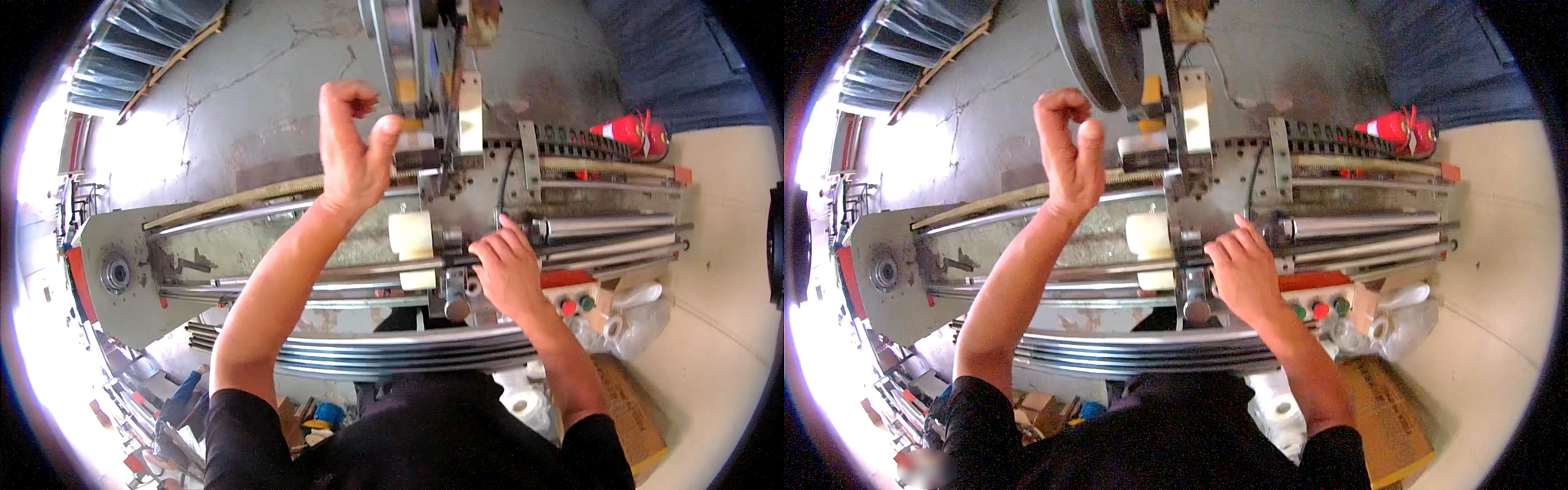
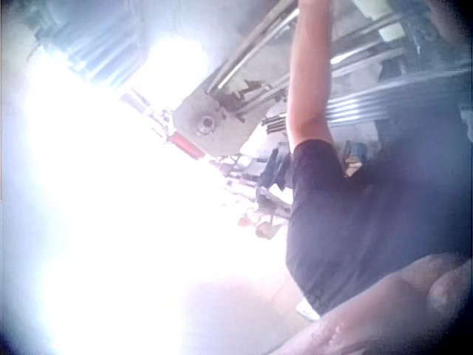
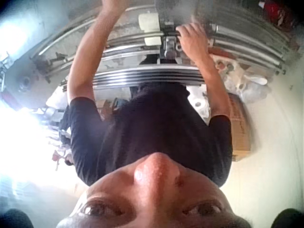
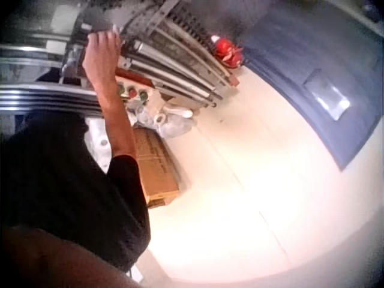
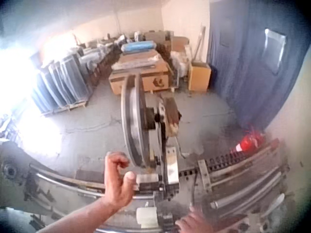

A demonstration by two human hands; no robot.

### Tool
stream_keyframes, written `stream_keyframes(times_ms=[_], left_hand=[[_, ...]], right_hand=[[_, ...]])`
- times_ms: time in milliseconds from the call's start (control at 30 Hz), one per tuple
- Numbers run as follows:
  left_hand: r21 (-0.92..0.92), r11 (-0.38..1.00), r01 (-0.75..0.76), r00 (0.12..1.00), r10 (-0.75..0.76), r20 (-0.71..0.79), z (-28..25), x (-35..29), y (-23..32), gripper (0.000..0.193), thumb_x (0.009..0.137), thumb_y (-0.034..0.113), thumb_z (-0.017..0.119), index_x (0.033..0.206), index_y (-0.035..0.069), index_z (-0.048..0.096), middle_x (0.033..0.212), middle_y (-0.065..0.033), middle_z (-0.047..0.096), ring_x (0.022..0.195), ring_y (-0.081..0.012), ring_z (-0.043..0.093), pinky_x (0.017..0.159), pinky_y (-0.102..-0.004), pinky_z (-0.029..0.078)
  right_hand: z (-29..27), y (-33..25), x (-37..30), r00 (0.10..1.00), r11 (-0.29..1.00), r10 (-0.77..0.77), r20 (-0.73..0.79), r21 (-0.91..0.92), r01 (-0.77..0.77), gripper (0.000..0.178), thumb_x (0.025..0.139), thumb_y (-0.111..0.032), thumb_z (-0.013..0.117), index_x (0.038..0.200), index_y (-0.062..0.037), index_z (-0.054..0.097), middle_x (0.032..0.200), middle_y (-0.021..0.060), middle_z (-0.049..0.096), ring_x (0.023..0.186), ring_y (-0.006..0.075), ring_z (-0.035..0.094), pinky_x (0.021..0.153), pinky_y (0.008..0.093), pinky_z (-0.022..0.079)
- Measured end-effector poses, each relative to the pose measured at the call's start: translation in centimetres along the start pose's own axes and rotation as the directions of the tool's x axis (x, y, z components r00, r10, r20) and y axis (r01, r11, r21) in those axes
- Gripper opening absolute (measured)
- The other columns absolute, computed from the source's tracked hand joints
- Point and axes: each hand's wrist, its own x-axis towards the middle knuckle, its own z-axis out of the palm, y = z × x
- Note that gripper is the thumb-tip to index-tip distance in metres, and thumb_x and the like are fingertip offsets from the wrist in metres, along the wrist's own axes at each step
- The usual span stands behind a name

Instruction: The person repeatedly picks up long metal rods, aligns them on a machine, and secures them with white plastic connectors. The person stacks the assembled rods on the machine's rack. The task is performed in a workshop with various tools and materials visible.

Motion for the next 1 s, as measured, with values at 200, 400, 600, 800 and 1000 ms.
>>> stream_keyframes(times_ms=[200, 400, 600, 800, 1000], left_hand=[[-0.192, 0.981, 0.026, 0.985, -0.058, -0.163, 2.6, 7.5, 4.5, 0.022, 0.1, 0.019, 0.06, 0.103, -0.001, 0.052, 0.094, -0.0097, 0.052, 0.083, -0.0199, 0.048, 0.074, -0.0364, 0.045], [-0.517, 0.687, 0.51, 0.839, -0.53, 0.123, 0.2, 19.1, 5.9, 0.021, 0.101, 0.02, 0.059, 0.111, 0.003, 0.066, 0.093, -0.0083, 0.069, 0.081, -0.0233, 0.067, 0.074, -0.0417, 0.056], [-0.455, 0.675, 0.58, 0.813, -0.517, 0.269, 1.6, 22.3, 3.8, 0.033, 0.104, 0.032, 0.058, 0.115, 0.002, 0.067, 0.103, -0.0124, 0.073, 0.085, -0.0253, 0.069, 0.079, -0.0431, 0.059], [-0.732, 0.435, 0.524, 0.748, -0.646, 0.151, 0.3, 17.4, -3.5, 0.06, 0.105, 0.059, 0.044, 0.117, 0.005, 0.069, 0.099, -0.0079, 0.074, 0.093, -0.0249, 0.069, 0.085, -0.0405, 0.057], [-0.095, 0.46, 0.883, 0.467, -0.88, 0.087, 0.2, -7.2, -18.8, 0.025, 0.091, 0.0, 0.051, 0.111, 0.007, 0.066, 0.1, -0.0041, 0.066, 0.086, -0.0159, 0.059, 0.075, -0.0348, 0.047]], right_hand=[[-0.1, 0.3, -0.4, 1.0, 0.999, 0.019, -0.013, 0.041, -0.018, 0.031, 0.071, -0.007, 0.077, 0.101, -0.0065, 0.067, 0.098, 0.0077, 0.067, 0.104, 0.0271, 0.063, 0.119, 0.0489, 0.039], [-0.4, -0.2, -0.5, 1.0, 0.998, -0.01, 0.009, 0.068, 0.01, 0.034, 0.07, -0.006, 0.078, 0.102, -0.007, 0.066, 0.098, 0.0077, 0.066, 0.103, 0.0274, 0.062, 0.12, 0.0485, 0.039], [0.0, 0.0, -1.1, 1.0, 0.996, 0.017, 0.022, 0.088, -0.019, 0.033, 0.071, -0.005, 0.078, 0.102, -0.0072, 0.066, 0.099, 0.0074, 0.066, 0.103, 0.0274, 0.062, 0.121, 0.0484, 0.038], [0.3, 0.0, -1.4, 0.999, 0.995, 0.016, 0.028, 0.099, -0.018, 0.029, 0.074, -0.007, 0.076, 0.101, -0.0066, 0.066, 0.098, 0.0081, 0.066, 0.103, 0.0275, 0.062, 0.121, 0.0486, 0.037], [0.3, -0.3, -1.9, 1.0, 0.994, 0.011, -0.013, 0.11, -0.009, 0.023, 0.077, -0.006, 0.071, 0.1, -0.0057, 0.068, 0.097, 0.007, 0.065, 0.102, 0.0261, 0.061, 0.119, 0.0492, 0.038]])
